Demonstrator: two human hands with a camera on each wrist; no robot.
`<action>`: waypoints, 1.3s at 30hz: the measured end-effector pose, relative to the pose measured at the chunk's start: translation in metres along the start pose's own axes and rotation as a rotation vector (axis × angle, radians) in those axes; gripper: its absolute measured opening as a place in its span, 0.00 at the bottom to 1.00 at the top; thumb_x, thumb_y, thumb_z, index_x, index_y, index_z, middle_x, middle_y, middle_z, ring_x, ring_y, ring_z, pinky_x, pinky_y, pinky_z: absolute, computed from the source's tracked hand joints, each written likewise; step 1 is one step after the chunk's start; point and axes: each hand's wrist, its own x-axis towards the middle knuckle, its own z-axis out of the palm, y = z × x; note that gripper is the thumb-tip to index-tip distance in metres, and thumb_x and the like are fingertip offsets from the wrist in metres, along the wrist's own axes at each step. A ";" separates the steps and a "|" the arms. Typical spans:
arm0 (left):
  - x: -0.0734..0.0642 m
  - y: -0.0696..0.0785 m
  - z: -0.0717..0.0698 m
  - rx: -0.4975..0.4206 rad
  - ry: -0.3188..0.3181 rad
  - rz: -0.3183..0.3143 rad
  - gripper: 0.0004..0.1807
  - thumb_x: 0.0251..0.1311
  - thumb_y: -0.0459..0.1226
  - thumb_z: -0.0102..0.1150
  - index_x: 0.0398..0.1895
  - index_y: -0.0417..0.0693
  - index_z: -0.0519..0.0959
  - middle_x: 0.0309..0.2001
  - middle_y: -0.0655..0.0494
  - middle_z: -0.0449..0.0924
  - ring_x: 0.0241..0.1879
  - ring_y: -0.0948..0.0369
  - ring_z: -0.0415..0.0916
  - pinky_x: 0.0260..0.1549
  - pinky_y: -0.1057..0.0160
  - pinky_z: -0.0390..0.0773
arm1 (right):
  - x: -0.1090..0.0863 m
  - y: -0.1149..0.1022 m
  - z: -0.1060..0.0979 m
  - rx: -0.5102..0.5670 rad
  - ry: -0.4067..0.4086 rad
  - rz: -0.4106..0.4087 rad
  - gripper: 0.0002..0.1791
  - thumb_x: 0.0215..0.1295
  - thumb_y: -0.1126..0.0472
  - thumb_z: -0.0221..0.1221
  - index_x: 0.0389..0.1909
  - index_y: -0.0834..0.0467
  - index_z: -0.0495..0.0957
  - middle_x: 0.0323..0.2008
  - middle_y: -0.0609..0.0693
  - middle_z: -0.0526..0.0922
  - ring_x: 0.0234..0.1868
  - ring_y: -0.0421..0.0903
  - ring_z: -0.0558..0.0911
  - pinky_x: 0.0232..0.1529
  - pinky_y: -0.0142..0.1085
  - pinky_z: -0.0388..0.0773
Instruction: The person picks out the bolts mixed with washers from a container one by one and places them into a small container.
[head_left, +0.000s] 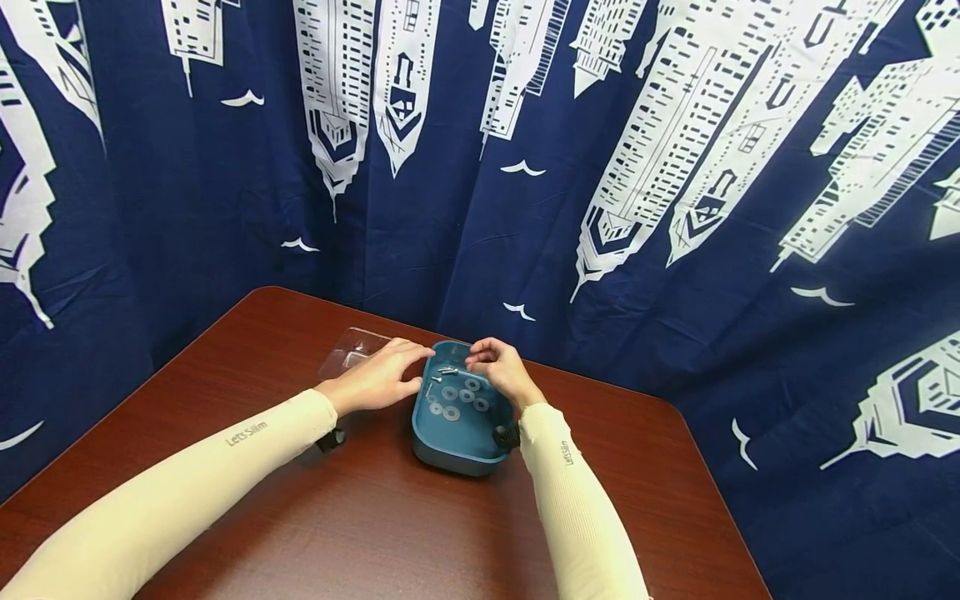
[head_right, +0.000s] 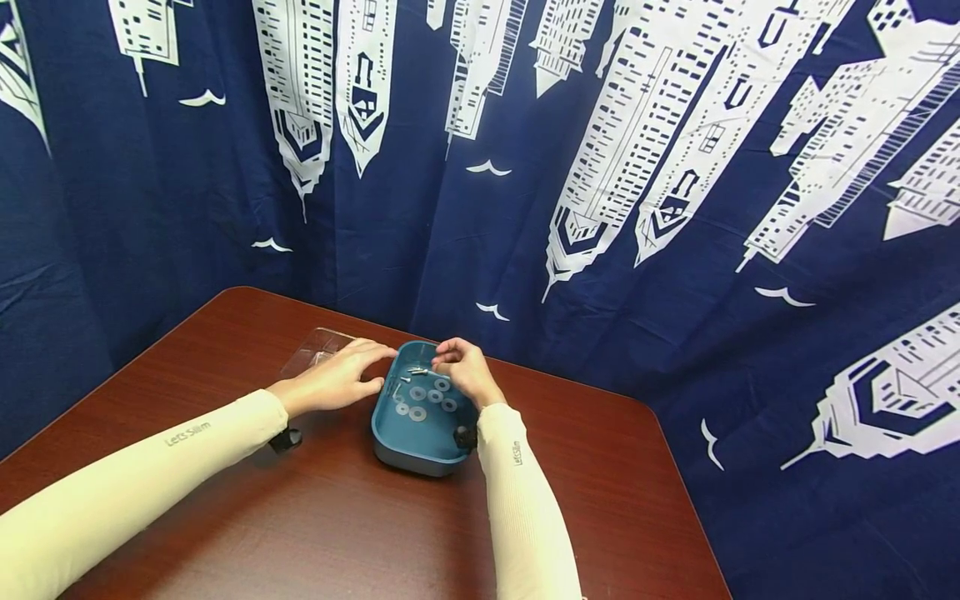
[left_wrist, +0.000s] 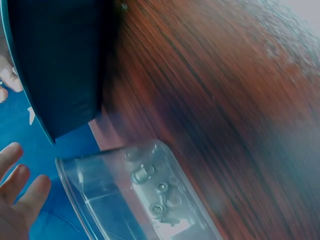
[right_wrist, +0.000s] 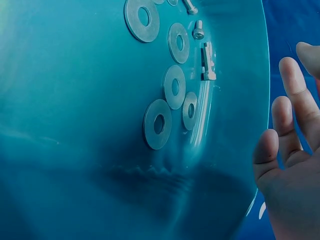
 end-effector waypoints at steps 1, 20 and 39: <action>0.001 0.001 0.001 -0.003 -0.005 -0.004 0.29 0.68 0.43 0.58 0.71 0.49 0.70 0.68 0.52 0.72 0.70 0.53 0.63 0.69 0.48 0.67 | 0.000 0.001 0.000 -0.003 0.005 0.000 0.17 0.61 0.77 0.60 0.51 0.74 0.74 0.44 0.69 0.85 0.37 0.41 0.84 0.45 0.30 0.81; 0.012 0.008 0.016 0.030 -0.030 0.022 0.30 0.67 0.42 0.59 0.72 0.47 0.69 0.69 0.49 0.71 0.70 0.51 0.63 0.69 0.48 0.66 | -0.003 0.007 0.000 -0.010 0.028 0.018 0.17 0.59 0.77 0.61 0.50 0.72 0.75 0.42 0.67 0.86 0.37 0.42 0.85 0.47 0.34 0.81; 0.013 0.003 0.029 0.028 -0.015 0.033 0.29 0.66 0.38 0.60 0.70 0.44 0.70 0.68 0.47 0.72 0.70 0.48 0.62 0.70 0.46 0.65 | 0.000 0.013 0.003 0.031 -0.024 0.060 0.17 0.59 0.79 0.60 0.50 0.74 0.73 0.44 0.72 0.83 0.43 0.56 0.85 0.51 0.41 0.83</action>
